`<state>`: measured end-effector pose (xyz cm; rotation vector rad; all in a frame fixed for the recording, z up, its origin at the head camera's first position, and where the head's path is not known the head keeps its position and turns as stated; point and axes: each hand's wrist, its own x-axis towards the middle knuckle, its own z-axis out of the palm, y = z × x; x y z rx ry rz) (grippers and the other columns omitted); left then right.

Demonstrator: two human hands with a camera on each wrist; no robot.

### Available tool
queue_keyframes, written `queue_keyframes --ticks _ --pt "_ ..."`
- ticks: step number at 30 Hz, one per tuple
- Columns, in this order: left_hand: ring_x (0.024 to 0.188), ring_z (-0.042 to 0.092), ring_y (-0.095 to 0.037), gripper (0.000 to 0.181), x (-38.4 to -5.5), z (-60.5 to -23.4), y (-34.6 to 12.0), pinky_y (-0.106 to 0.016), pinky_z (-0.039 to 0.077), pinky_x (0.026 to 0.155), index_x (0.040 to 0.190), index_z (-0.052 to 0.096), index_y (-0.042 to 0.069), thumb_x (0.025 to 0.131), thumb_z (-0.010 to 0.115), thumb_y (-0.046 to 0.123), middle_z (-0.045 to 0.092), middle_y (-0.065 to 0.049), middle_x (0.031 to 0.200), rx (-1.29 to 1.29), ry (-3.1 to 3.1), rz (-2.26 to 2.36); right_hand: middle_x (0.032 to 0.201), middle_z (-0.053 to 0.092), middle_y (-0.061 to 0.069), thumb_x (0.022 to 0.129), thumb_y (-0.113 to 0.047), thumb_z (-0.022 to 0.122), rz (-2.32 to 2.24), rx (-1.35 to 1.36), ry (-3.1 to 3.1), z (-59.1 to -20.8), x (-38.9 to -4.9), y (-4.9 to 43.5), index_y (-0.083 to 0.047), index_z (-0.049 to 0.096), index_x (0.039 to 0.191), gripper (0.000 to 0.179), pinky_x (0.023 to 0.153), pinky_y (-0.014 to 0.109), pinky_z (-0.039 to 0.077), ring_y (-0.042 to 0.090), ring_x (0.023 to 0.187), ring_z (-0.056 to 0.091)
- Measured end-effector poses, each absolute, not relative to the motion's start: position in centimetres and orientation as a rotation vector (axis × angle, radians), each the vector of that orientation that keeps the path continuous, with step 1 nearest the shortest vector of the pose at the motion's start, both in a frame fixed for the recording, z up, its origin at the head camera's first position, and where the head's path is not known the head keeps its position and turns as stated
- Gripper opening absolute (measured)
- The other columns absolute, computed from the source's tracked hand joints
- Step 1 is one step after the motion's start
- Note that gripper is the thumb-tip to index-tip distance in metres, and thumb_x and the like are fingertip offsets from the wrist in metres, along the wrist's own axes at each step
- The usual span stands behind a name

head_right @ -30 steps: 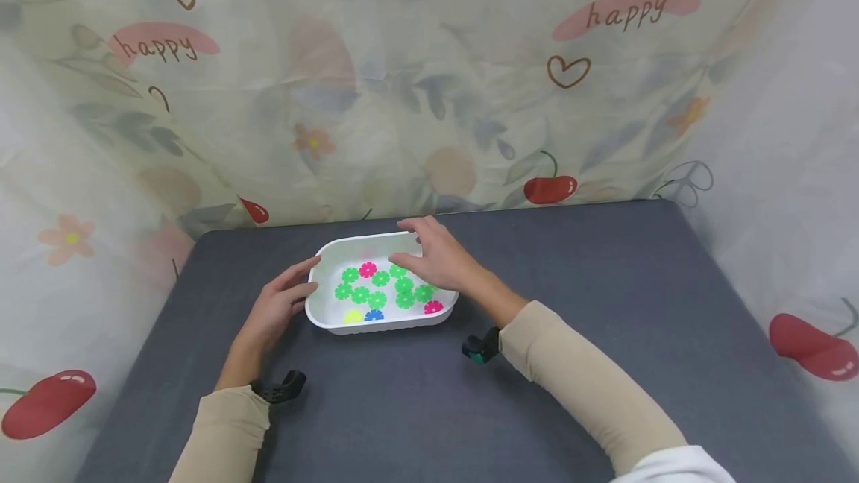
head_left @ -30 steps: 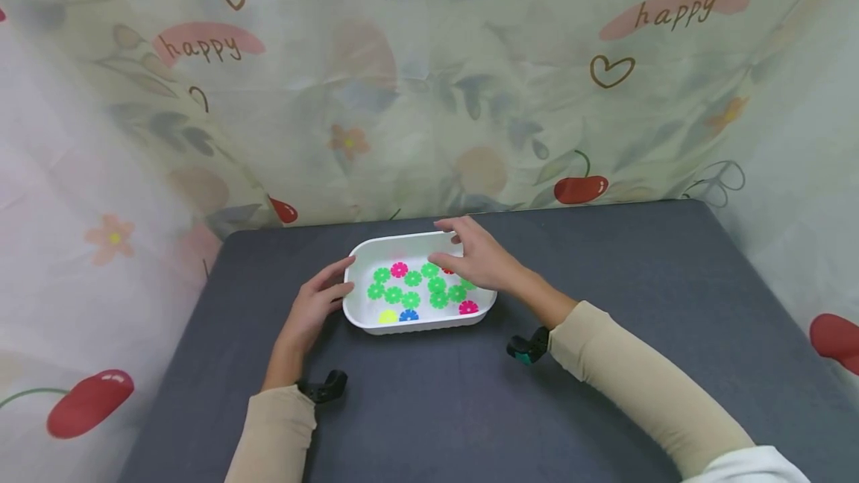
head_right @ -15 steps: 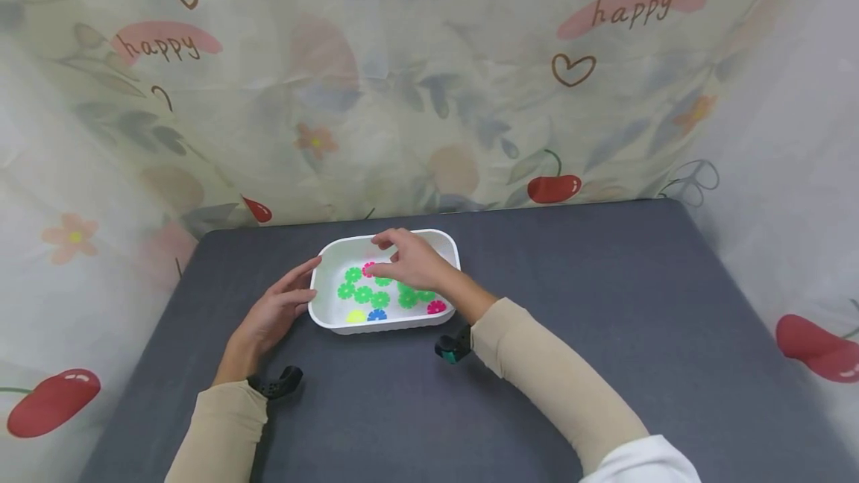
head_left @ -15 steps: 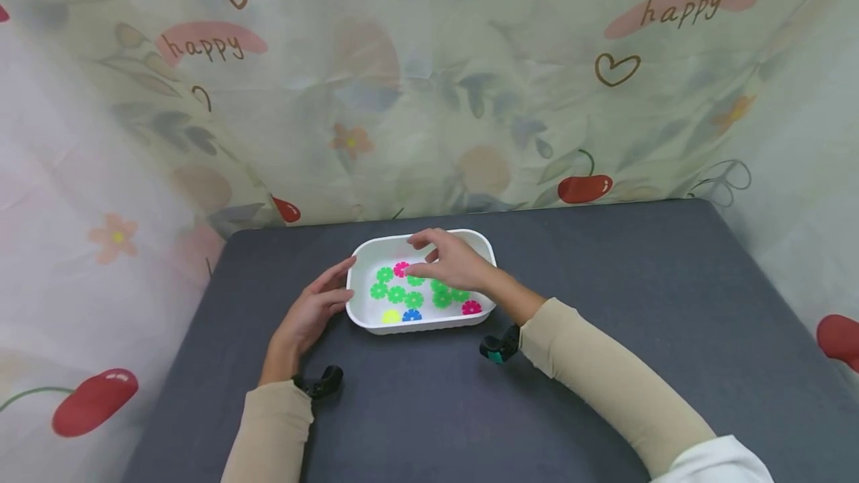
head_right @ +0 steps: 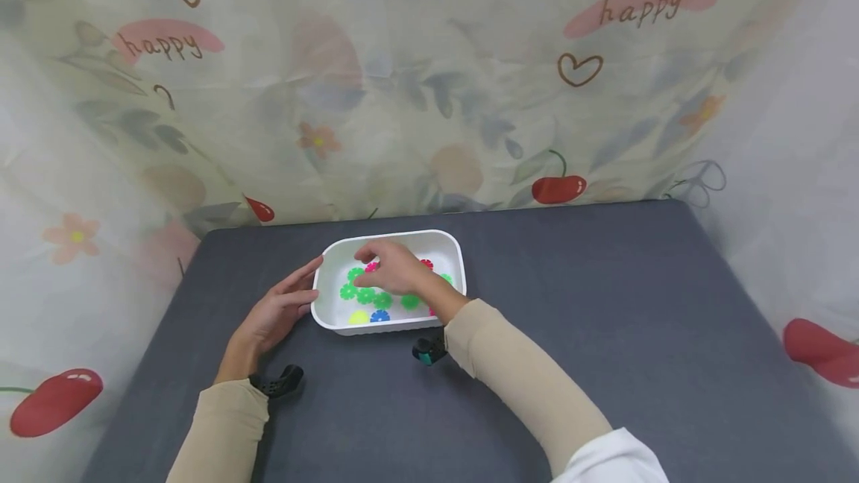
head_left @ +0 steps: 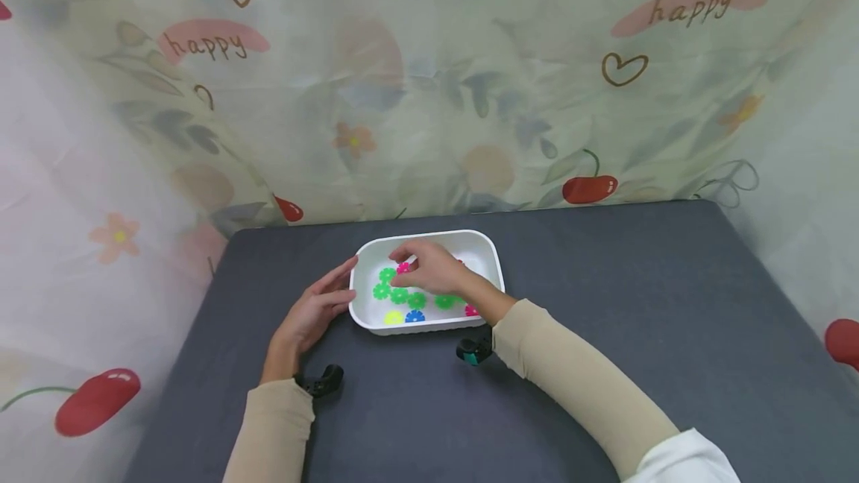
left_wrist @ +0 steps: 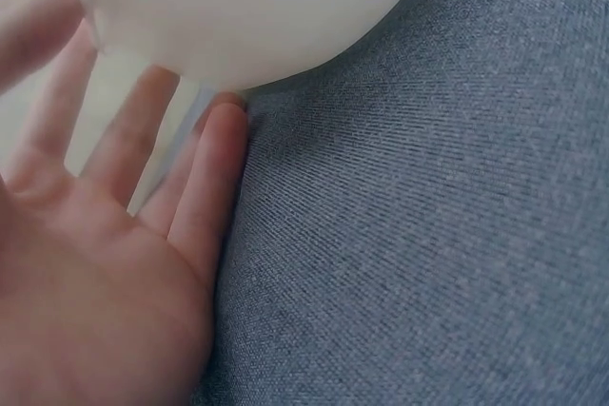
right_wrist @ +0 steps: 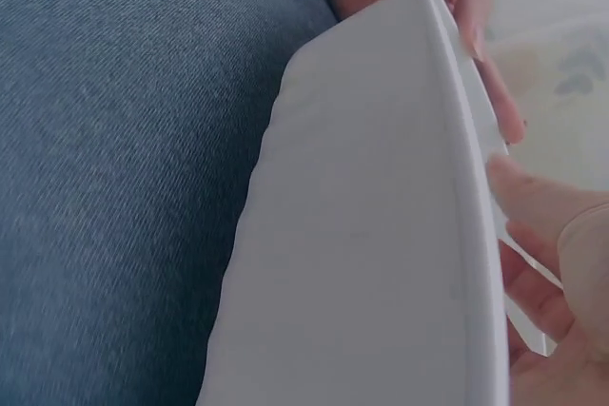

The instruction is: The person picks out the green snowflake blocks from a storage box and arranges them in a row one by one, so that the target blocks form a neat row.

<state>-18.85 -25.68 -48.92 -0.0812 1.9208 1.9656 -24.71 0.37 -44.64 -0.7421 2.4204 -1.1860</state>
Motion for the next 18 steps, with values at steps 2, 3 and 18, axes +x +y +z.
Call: queue_keyframes --ticks 2,3,18 --pt "0.155 0.030 -0.022 0.066 -18.8 -49.0 -25.8 -0.017 0.049 0.099 0.160 0.034 0.026 0.101 0.058 0.011 0.027 0.000 0.170 -0.080 1.918 1.966 0.129 0.069 0.013 0.089 -0.024 0.080 -1.152 -0.752 2.432 -44.9 -24.7 -0.2 -0.006 0.065 0.131 0.048 0.102 0.037 0.052 0.028 0.113 0.066" --pt "0.155 0.029 -0.022 0.066 -18.8 -49.0 -25.8 -0.016 0.048 0.099 0.161 0.033 0.026 0.101 0.058 0.011 0.026 0.000 0.170 -0.076 1.920 1.964 0.128 0.070 0.013 0.089 -0.023 0.080 -1.140 -0.758 2.433 -44.9 -24.7 -0.5 -0.005 0.066 0.130 0.047 0.103 0.037 0.051 0.029 0.115 0.066" --pt "0.155 0.030 -0.021 0.068 -18.9 -49.2 -25.8 -0.017 0.049 0.100 0.160 0.035 0.027 0.100 0.062 0.013 0.028 -0.001 0.170 -0.068 1.909 1.979 0.100 0.069 0.006 0.087 -0.017 0.081 -0.921 -0.735 2.538 -46.4 -24.3 -3.9 -0.007 0.075 0.113 0.029 0.088 0.027 0.049 0.015 0.092 0.057"
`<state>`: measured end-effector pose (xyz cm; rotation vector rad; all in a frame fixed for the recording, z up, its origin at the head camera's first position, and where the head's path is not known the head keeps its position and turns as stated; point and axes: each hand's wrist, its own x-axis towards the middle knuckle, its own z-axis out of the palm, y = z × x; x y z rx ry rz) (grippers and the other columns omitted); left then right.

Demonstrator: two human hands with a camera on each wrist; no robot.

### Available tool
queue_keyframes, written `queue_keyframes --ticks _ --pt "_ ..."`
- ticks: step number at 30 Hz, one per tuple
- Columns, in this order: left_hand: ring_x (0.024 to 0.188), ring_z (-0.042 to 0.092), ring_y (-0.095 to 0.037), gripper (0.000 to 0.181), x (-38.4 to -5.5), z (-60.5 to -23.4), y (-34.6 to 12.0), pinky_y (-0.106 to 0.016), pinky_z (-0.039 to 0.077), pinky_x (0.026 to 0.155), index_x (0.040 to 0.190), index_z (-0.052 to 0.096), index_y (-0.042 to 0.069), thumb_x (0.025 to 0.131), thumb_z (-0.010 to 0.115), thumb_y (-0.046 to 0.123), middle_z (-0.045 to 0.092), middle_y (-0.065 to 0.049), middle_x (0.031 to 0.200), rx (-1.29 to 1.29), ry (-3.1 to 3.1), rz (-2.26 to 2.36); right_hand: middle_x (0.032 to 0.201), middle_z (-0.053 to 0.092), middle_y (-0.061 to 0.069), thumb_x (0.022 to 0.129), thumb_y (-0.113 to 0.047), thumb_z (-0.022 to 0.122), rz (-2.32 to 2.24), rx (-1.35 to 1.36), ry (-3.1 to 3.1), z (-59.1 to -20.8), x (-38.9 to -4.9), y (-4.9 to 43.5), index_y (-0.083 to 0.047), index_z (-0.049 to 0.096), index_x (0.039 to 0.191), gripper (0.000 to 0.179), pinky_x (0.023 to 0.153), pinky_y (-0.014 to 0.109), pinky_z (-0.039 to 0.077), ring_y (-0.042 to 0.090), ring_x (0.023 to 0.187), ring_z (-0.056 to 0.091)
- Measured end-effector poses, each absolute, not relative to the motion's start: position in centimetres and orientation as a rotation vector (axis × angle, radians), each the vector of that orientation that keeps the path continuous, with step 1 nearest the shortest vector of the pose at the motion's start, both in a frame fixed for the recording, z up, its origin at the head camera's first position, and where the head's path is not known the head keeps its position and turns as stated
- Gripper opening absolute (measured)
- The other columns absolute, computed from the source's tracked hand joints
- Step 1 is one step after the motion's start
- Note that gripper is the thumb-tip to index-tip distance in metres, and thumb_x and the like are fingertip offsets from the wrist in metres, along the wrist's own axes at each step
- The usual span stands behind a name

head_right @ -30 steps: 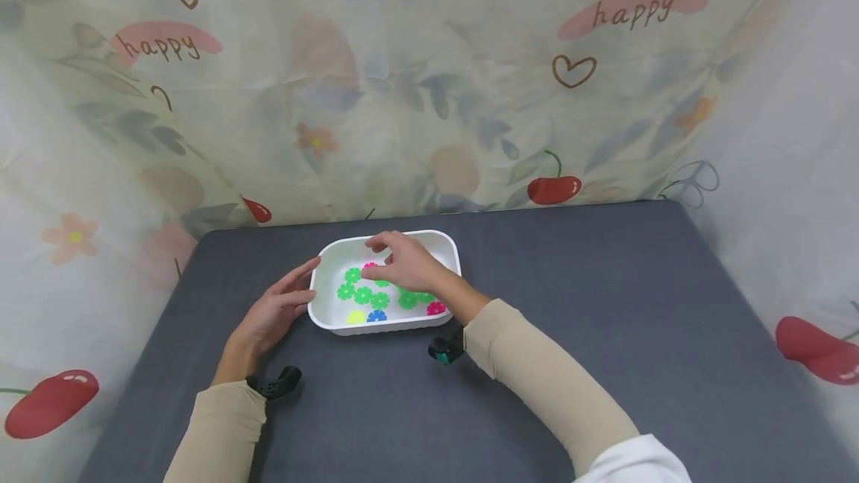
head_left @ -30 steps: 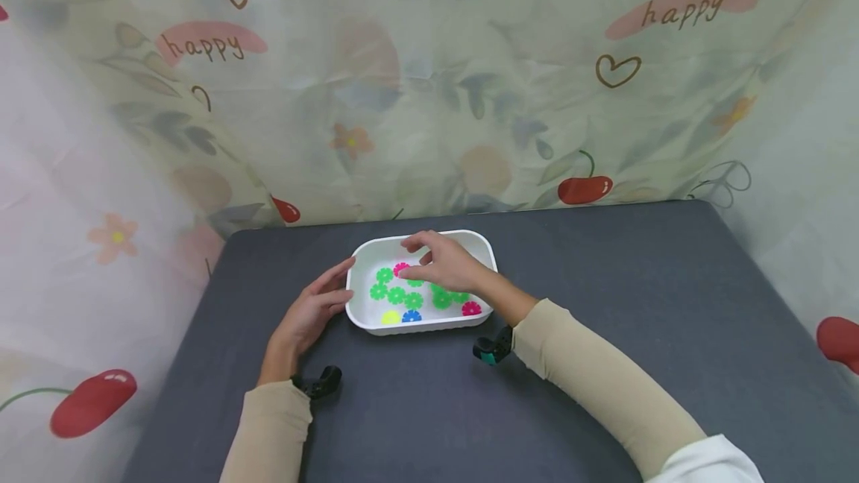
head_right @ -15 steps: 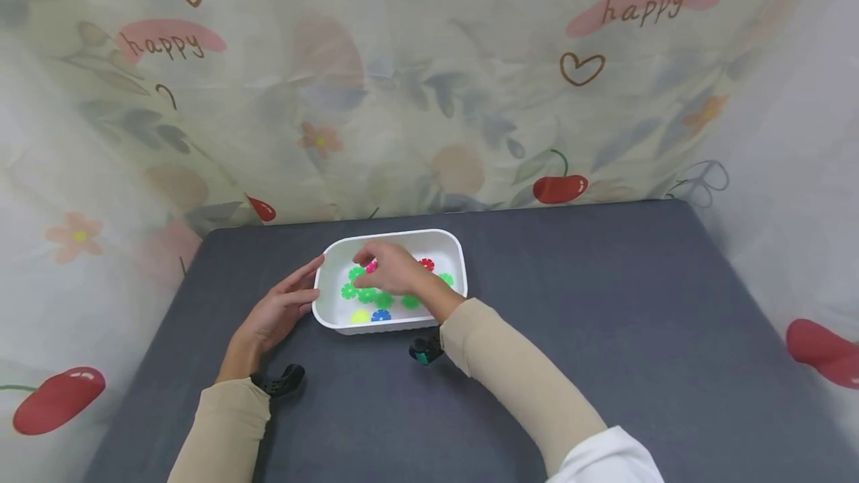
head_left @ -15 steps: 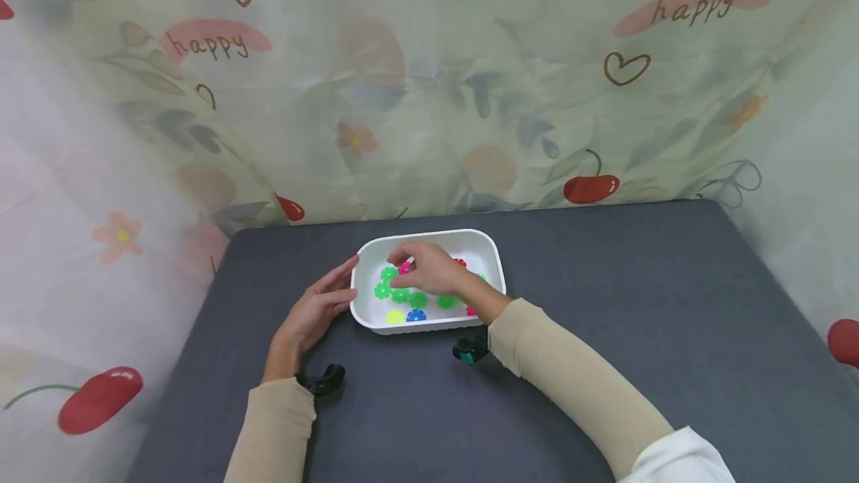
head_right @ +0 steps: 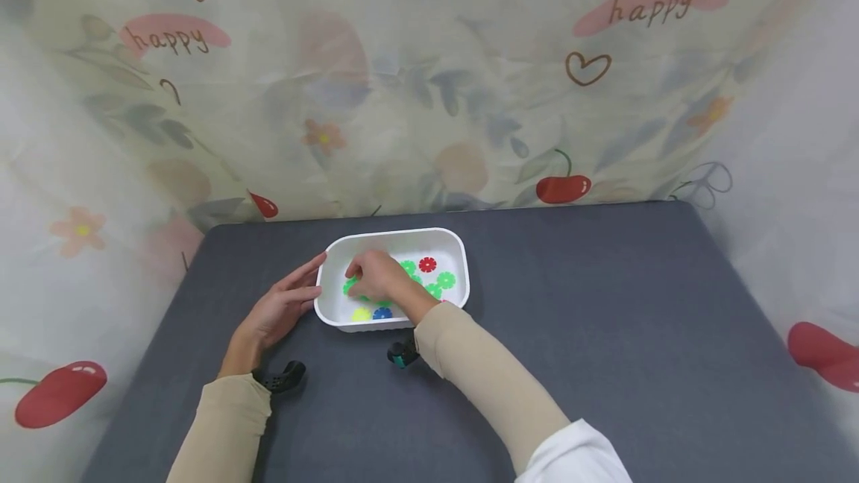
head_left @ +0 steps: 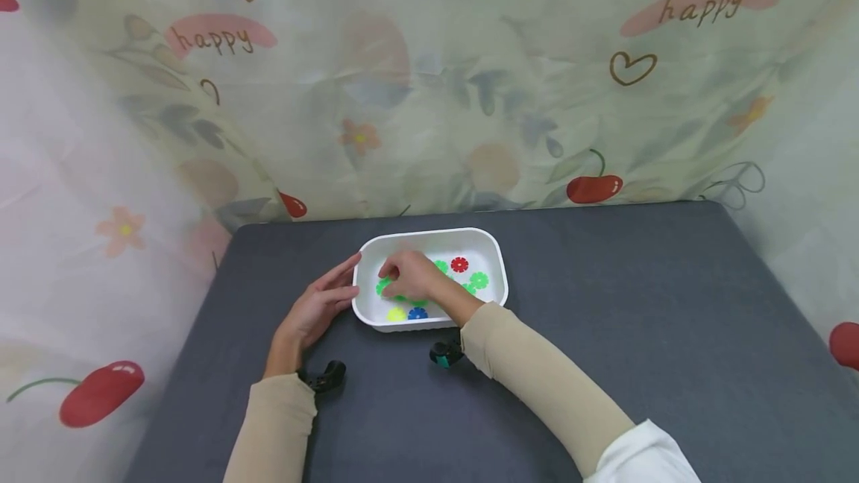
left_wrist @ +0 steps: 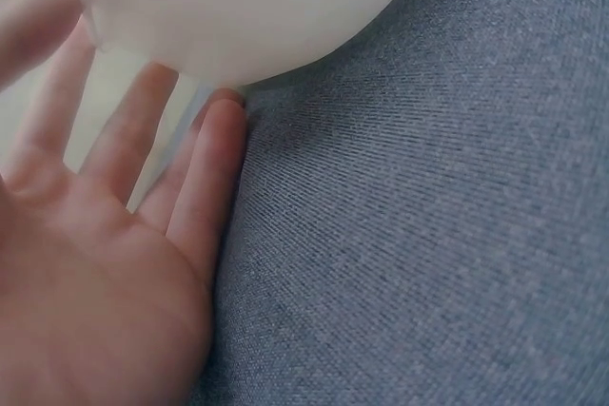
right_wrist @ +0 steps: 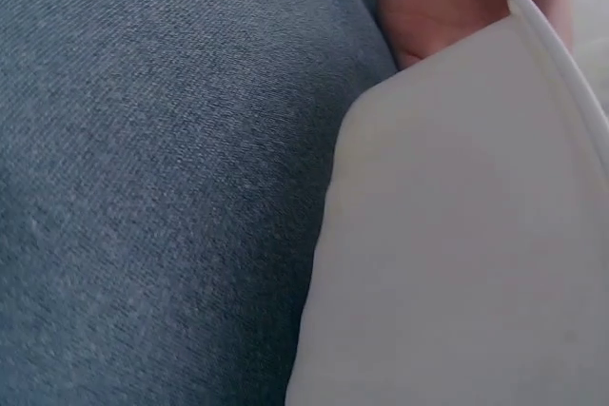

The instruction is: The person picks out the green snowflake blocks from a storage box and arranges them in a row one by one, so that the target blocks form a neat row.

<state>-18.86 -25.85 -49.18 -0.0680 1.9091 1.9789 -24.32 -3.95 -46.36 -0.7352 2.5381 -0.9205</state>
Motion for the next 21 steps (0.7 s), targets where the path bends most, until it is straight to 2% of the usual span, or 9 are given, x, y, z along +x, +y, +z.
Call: queue_keyframes --ticks 6,17,21 --pt "0.155 0.030 -0.021 0.067 -18.97 -49.27 -25.78 -0.017 0.049 0.099 0.160 0.035 0.027 0.100 0.061 0.013 0.028 -0.001 0.170 -0.069 1.911 1.974 0.095 0.068 0.002 0.087 -0.021 0.081 -0.806 -0.681 2.603 -46.95 -24.27 -4.62 -0.013 0.078 0.110 0.024 0.082 0.027 0.046 0.015 0.088 0.056" --pt "0.155 0.030 -0.022 0.069 -18.96 -49.21 -25.71 -0.017 0.049 0.099 0.160 0.035 0.026 0.099 0.063 0.013 0.028 -0.001 0.170 -0.070 1.892 1.990 0.093 0.066 0.002 0.087 -0.021 0.081 -0.745 -0.654 2.616 -46.73 -24.31 -4.91 -0.014 0.075 0.110 0.024 0.081 0.028 0.047 0.016 0.087 0.056" --pt "0.154 0.031 -0.022 0.069 -19.07 -49.21 -25.75 -0.018 0.050 0.099 0.160 0.034 0.025 0.099 0.062 0.012 0.029 -0.001 0.169 -0.068 1.885 1.994 0.098 0.068 0.001 0.087 -0.026 0.082 -0.689 -0.649 2.632 -46.68 -24.44 -5.09 -0.017 0.074 0.109 0.024 0.085 0.029 0.048 0.016 0.091 0.056"
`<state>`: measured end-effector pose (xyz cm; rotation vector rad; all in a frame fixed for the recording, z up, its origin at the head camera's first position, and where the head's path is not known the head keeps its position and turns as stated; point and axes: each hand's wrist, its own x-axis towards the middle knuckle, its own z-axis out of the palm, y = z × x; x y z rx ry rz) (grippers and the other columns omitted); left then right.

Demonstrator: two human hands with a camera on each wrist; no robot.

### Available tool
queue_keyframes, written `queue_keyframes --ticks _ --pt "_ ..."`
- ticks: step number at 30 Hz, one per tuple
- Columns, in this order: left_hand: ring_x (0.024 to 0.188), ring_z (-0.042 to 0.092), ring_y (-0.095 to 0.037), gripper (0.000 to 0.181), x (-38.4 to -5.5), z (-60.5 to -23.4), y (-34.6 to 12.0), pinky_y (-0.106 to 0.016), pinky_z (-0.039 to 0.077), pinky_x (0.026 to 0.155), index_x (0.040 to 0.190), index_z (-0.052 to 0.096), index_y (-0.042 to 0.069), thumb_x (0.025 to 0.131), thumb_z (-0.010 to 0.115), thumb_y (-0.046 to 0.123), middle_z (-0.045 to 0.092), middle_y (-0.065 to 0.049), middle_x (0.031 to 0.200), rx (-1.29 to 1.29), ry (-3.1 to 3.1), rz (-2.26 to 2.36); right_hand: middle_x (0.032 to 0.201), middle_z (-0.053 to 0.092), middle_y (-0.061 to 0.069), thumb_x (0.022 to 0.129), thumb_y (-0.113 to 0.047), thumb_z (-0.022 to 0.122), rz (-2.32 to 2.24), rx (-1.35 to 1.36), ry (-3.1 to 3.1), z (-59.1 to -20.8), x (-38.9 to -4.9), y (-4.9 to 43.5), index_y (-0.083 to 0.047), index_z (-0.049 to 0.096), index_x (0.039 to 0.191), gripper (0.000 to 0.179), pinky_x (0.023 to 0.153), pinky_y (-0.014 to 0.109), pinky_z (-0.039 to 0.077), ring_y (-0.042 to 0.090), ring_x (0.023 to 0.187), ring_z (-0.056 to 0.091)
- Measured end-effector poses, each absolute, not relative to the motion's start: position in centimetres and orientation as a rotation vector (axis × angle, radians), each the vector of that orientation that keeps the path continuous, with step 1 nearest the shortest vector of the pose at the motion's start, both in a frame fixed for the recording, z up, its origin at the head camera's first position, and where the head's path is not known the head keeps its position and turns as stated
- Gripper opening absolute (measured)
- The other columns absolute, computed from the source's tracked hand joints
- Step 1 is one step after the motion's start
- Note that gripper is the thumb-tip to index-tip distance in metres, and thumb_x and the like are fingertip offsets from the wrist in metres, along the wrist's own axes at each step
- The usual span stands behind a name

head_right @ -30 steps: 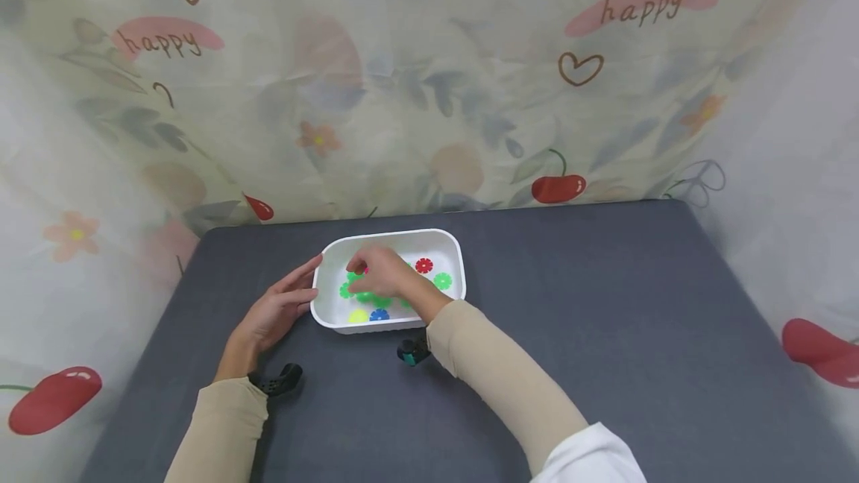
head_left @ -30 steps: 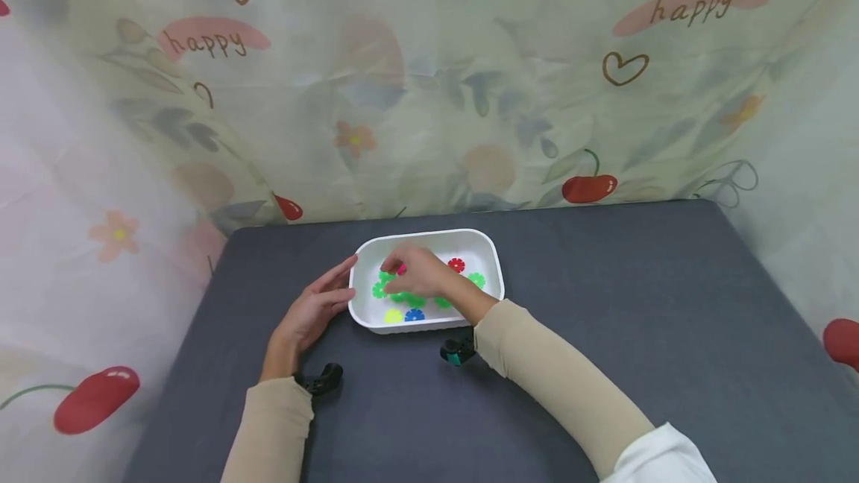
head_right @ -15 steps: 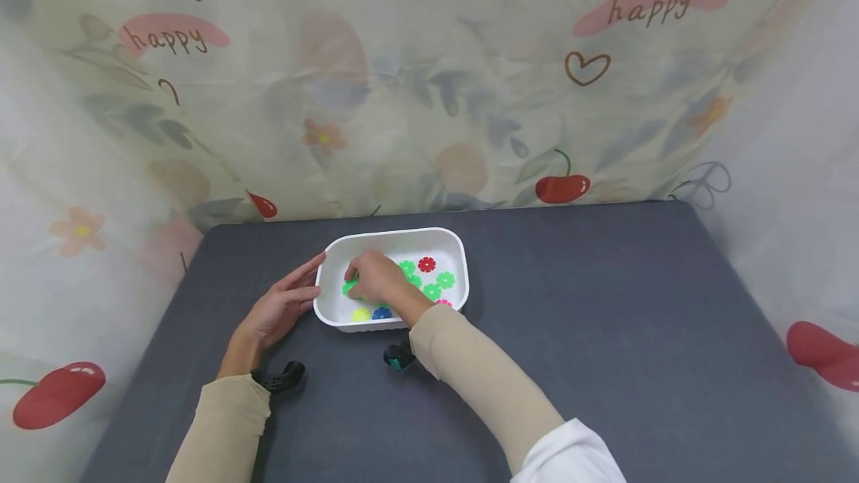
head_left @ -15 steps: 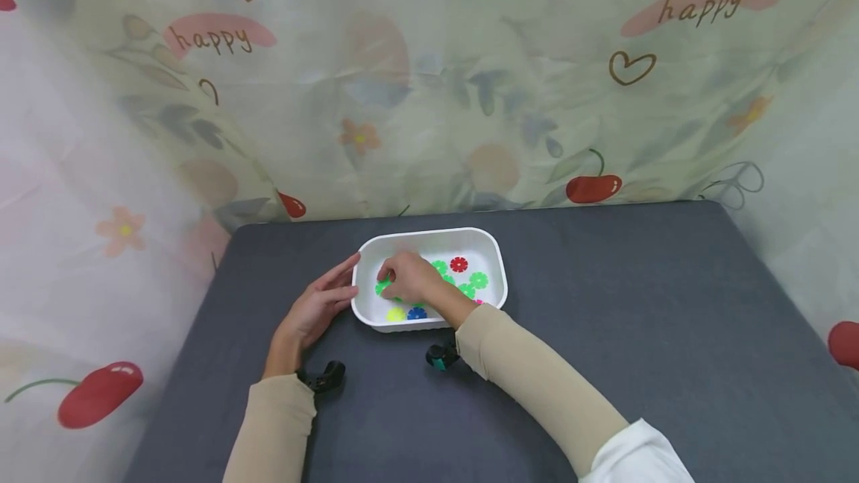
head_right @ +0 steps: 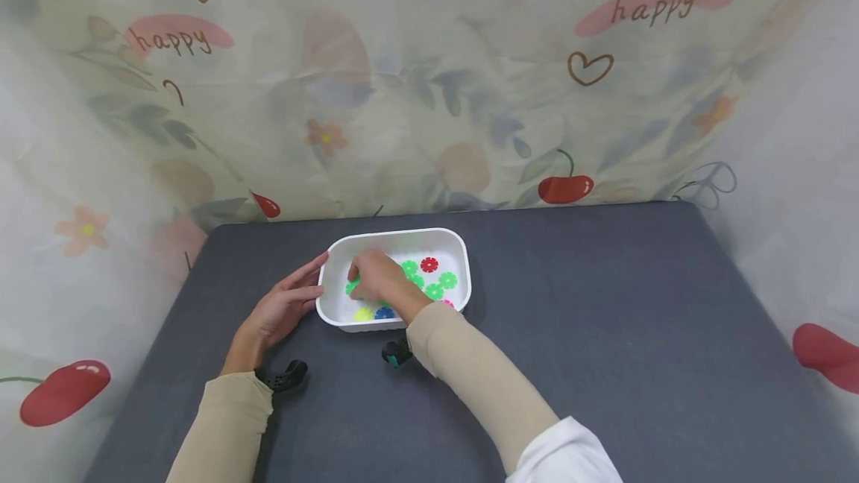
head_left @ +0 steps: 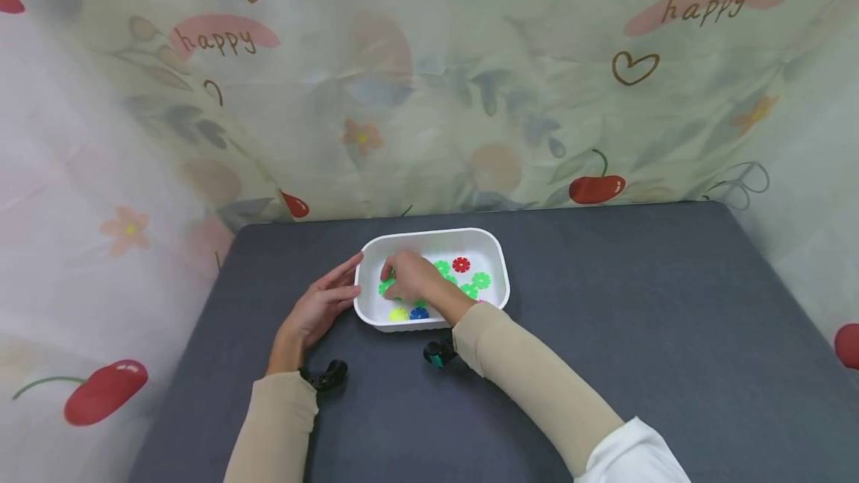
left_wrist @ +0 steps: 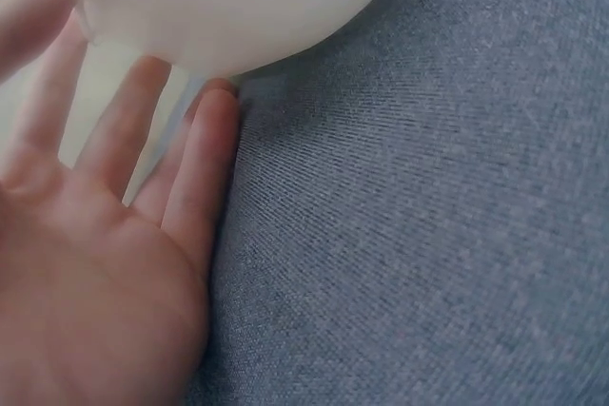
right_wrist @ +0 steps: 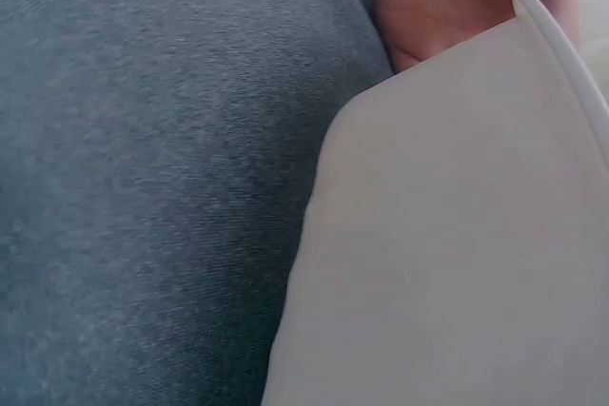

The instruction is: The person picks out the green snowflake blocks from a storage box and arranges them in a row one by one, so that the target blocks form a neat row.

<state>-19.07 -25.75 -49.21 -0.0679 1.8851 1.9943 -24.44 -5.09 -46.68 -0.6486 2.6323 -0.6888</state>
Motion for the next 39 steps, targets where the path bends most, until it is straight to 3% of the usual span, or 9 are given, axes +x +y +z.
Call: queue_keyframes --ticks 4,8,18,30,36,39 --pt "0.154 0.031 -0.021 0.069 -19.1 -49.2 -25.8 -0.018 0.050 0.099 0.161 0.034 0.024 0.099 0.062 0.011 0.029 -0.002 0.169 -0.064 1.878 2.005 0.107 0.068 0.000 0.088 -0.028 0.081 -0.634 -0.650 2.644 -46.5 -24.4 -5.4 -0.018 0.073 0.109 0.025 0.092 0.031 0.049 0.017 0.098 0.055" --pt "0.151 0.035 -0.019 0.069 -19.0 -49.3 -25.8 -0.019 0.050 0.099 0.160 0.035 0.025 0.099 0.063 0.012 0.030 -0.002 0.169 -0.073 1.882 2.001 0.106 0.066 0.001 0.087 -0.028 0.082 -0.610 -0.660 2.659 -46.4 -24.3 -5.5 -0.018 0.072 0.104 0.023 0.094 0.031 0.048 0.018 0.100 0.054" --pt "0.144 0.042 -0.012 0.069 -18.9 -49.0 -25.9 -0.018 0.050 0.099 0.160 0.034 0.024 0.099 0.063 0.012 0.031 -0.003 0.168 -0.085 1.879 2.004 0.085 0.064 -0.001 0.087 -0.021 0.082 -0.790 -0.710 2.608 -45.8 -24.4 -4.8 -0.013 0.069 0.093 0.017 0.076 0.025 0.045 0.015 0.081 0.056" --pt "0.153 0.032 -0.020 0.070 -19.0 -49.1 -25.9 -0.018 0.050 0.098 0.161 0.032 0.024 0.099 0.063 0.012 0.027 -0.002 0.170 -0.082 1.858 2.004 0.090 0.074 0.003 0.092 -0.019 0.076 -0.988 -0.694 2.481 -44.0 -24.9 -2.7 -0.014 0.077 0.103 0.012 0.070 0.020 0.046 0.010 0.074 0.060" --pt "0.153 0.032 -0.021 0.068 -19.0 -49.0 -25.8 -0.018 0.049 0.100 0.160 0.034 0.026 0.099 0.063 0.013 0.028 -0.001 0.170 -0.093 1.871 1.989 0.086 0.074 0.006 0.092 -0.015 0.073 -1.127 -0.629 2.397 -43.0 -25.0 -1.7 -0.011 0.077 0.108 0.017 0.062 0.022 0.049 0.018 0.066 0.066" --pt "0.154 0.032 -0.020 0.068 -19.0 -48.9 -25.8 -0.020 0.049 0.101 0.160 0.036 0.027 0.099 0.063 0.013 0.029 0.001 0.169 -0.117 1.872 1.990 0.090 0.075 0.013 0.093 -0.013 0.071 -1.204 -0.590 2.348 -42.3 -25.1 -1.1 -0.009 0.075 0.111 0.020 0.068 0.029 0.055 0.021 0.069 0.068"
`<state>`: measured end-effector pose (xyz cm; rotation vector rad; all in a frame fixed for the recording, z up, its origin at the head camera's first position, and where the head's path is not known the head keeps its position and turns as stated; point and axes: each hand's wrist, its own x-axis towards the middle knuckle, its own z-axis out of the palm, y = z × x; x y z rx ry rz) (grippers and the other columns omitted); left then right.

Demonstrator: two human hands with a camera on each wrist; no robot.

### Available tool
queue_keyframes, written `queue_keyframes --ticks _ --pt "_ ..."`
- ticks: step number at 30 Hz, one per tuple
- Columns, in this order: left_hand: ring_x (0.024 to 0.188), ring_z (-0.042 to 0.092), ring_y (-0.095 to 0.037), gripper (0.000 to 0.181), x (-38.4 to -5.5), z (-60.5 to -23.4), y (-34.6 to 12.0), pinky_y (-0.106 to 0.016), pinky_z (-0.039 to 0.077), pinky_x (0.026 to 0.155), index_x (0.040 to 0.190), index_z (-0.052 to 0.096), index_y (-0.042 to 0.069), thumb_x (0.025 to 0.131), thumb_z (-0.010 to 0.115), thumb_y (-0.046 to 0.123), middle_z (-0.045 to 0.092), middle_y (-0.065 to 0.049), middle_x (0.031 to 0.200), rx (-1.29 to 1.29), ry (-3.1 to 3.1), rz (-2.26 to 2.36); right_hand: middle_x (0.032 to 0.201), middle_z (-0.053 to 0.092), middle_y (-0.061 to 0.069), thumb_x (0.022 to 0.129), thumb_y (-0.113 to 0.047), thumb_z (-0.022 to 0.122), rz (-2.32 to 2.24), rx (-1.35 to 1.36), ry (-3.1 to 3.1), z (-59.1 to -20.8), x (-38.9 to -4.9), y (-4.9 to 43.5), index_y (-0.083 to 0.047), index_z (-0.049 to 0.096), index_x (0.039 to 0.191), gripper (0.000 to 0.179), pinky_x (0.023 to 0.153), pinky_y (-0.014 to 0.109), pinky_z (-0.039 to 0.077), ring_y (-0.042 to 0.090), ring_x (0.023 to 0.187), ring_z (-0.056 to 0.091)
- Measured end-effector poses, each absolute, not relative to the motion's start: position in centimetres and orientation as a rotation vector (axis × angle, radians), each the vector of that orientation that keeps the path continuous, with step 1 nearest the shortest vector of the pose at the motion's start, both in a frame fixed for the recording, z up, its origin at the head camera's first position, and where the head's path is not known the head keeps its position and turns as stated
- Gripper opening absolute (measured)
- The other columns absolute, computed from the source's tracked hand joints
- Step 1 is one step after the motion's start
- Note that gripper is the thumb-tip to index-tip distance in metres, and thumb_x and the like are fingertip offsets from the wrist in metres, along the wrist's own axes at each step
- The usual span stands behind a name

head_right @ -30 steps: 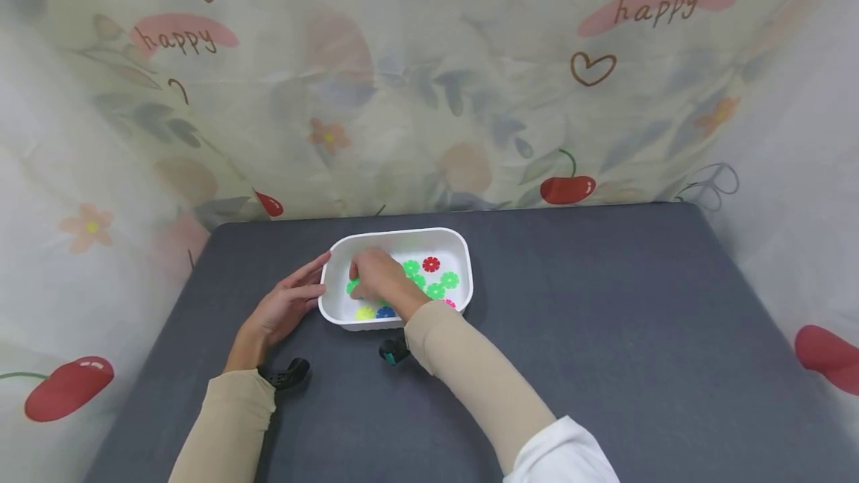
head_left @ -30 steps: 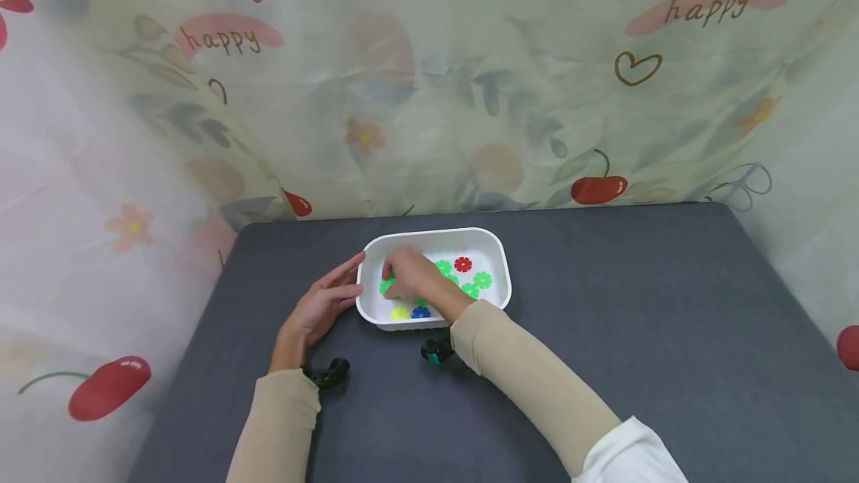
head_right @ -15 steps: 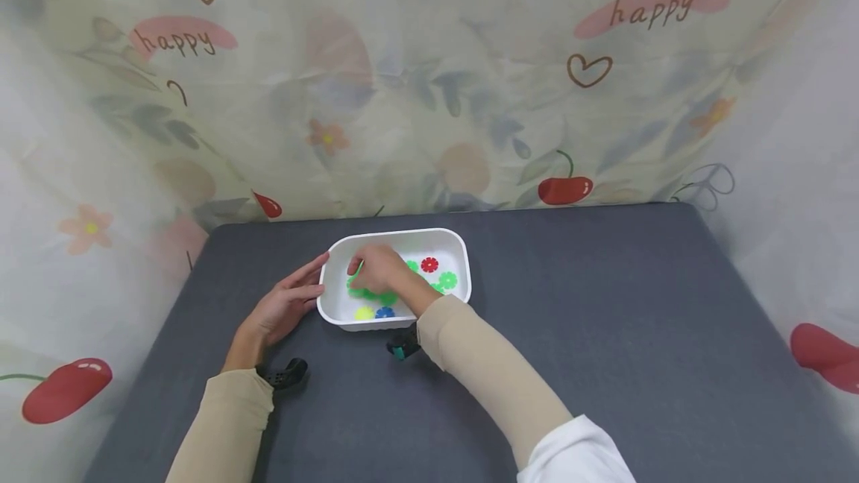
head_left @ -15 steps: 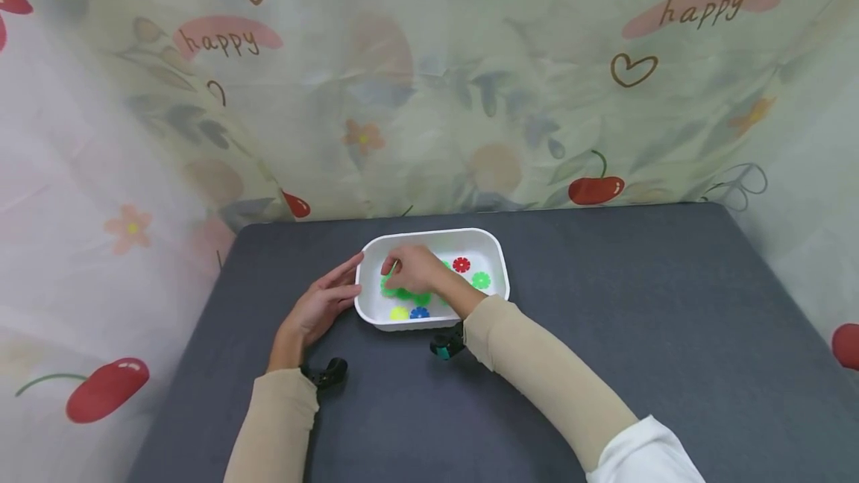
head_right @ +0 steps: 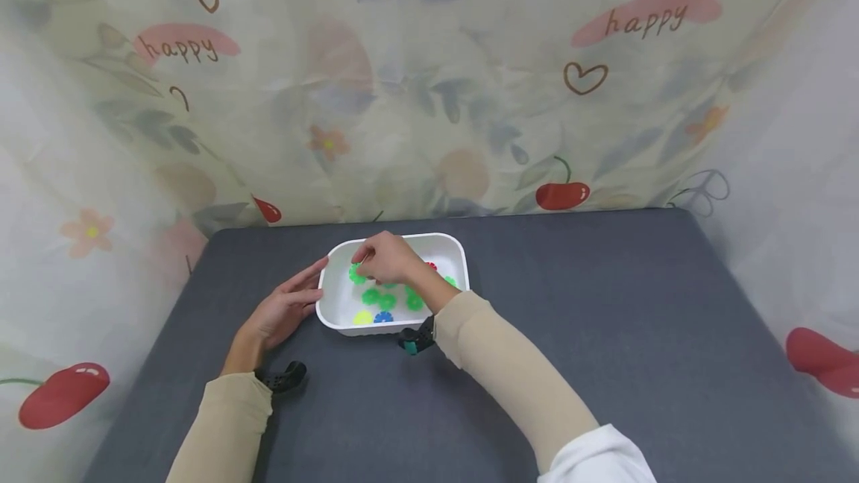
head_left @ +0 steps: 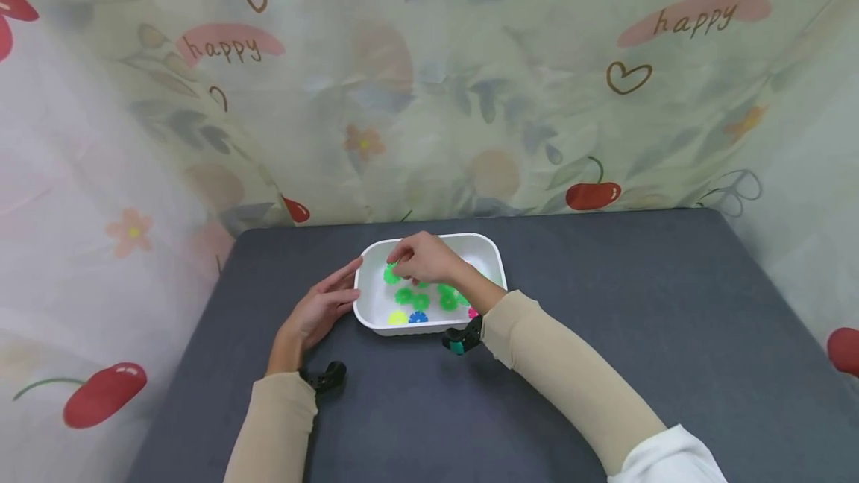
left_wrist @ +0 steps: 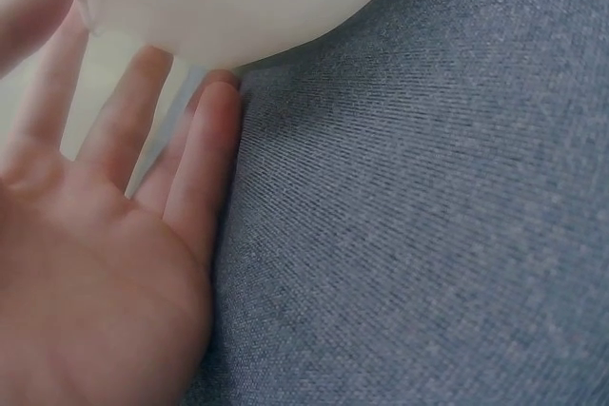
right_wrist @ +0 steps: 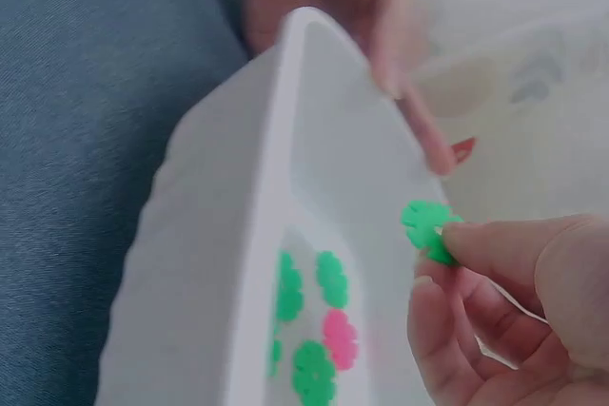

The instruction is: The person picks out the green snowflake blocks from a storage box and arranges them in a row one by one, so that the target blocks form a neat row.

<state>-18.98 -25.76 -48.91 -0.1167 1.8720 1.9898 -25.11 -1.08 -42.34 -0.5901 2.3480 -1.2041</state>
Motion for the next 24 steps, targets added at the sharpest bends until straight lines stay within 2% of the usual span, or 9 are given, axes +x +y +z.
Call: queue_keyframes --ticks 4,8,13,17,20,24 --pt "0.155 0.031 -0.018 0.068 -18.9 -49.0 -25.8 -0.026 0.045 0.111 0.160 0.036 0.028 0.099 0.064 0.015 0.028 0.003 0.169 -0.123 1.877 1.980 0.100 0.076 0.018 0.093 -0.012 0.070 -1.313 -0.532 2.289 -41.7 -25.1 -0.1 -0.008 0.074 0.114 0.022 0.081 0.044 0.060 0.027 0.077 0.071" --pt "0.156 0.029 -0.017 0.068 -19.0 -49.2 -25.9 -0.034 0.038 0.119 0.160 0.035 0.028 0.100 0.063 0.016 0.027 0.005 0.170 -0.110 1.882 1.971 0.101 0.075 0.013 0.093 -0.011 0.070 -1.407 -0.500 2.250 -41.1 -25.2 1.1 -0.007 0.073 0.117 0.024 0.086 0.049 0.060 0.037 0.089 0.072" --pt "0.156 0.029 -0.017 0.068 -18.9 -49.2 -25.9 -0.035 0.036 0.120 0.160 0.035 0.029 0.099 0.063 0.015 0.027 0.005 0.170 -0.108 1.884 1.971 0.097 0.072 0.009 0.093 -0.014 0.072 -1.474 -0.462 2.224 -40.6 -25.0 2.5 -0.008 0.072 0.117 0.024 0.085 0.043 0.061 0.034 0.090 0.072" --pt "0.156 0.028 -0.017 0.068 -18.9 -49.1 -25.9 -0.040 0.033 0.123 0.160 0.034 0.028 0.100 0.062 0.014 0.026 0.004 0.170 -0.108 1.874 1.971 0.099 0.071 0.009 0.093 -0.018 0.073 -1.480 -0.421 2.235 -40.6 -24.8 3.8 -0.011 0.072 0.116 0.024 0.074 0.033 0.061 0.040 0.099 0.072" --pt "0.156 0.028 -0.017 0.068 -19.0 -49.0 -25.9 -0.043 0.030 0.124 0.160 0.034 0.028 0.100 0.061 0.013 0.026 0.003 0.170 -0.107 1.870 1.973 0.100 0.070 0.010 0.093 -0.020 0.074 -1.507 -0.392 2.234 -40.4 -25.0 4.7 -0.012 0.072 0.115 0.023 0.076 0.035 0.061 0.042 0.101 0.072" --pt "0.156 0.029 -0.019 0.068 -19.0 -49.0 -25.9 -0.045 0.029 0.125 0.161 0.033 0.028 0.100 0.060 0.012 0.027 0.003 0.170 -0.102 1.875 1.971 0.103 0.071 0.012 0.093 -0.018 0.075 -1.559 -0.359 2.243 -40.0 -25.5 6.1 -0.009 0.071 0.117 0.026 0.083 0.039 0.062 0.034 0.091 0.074"
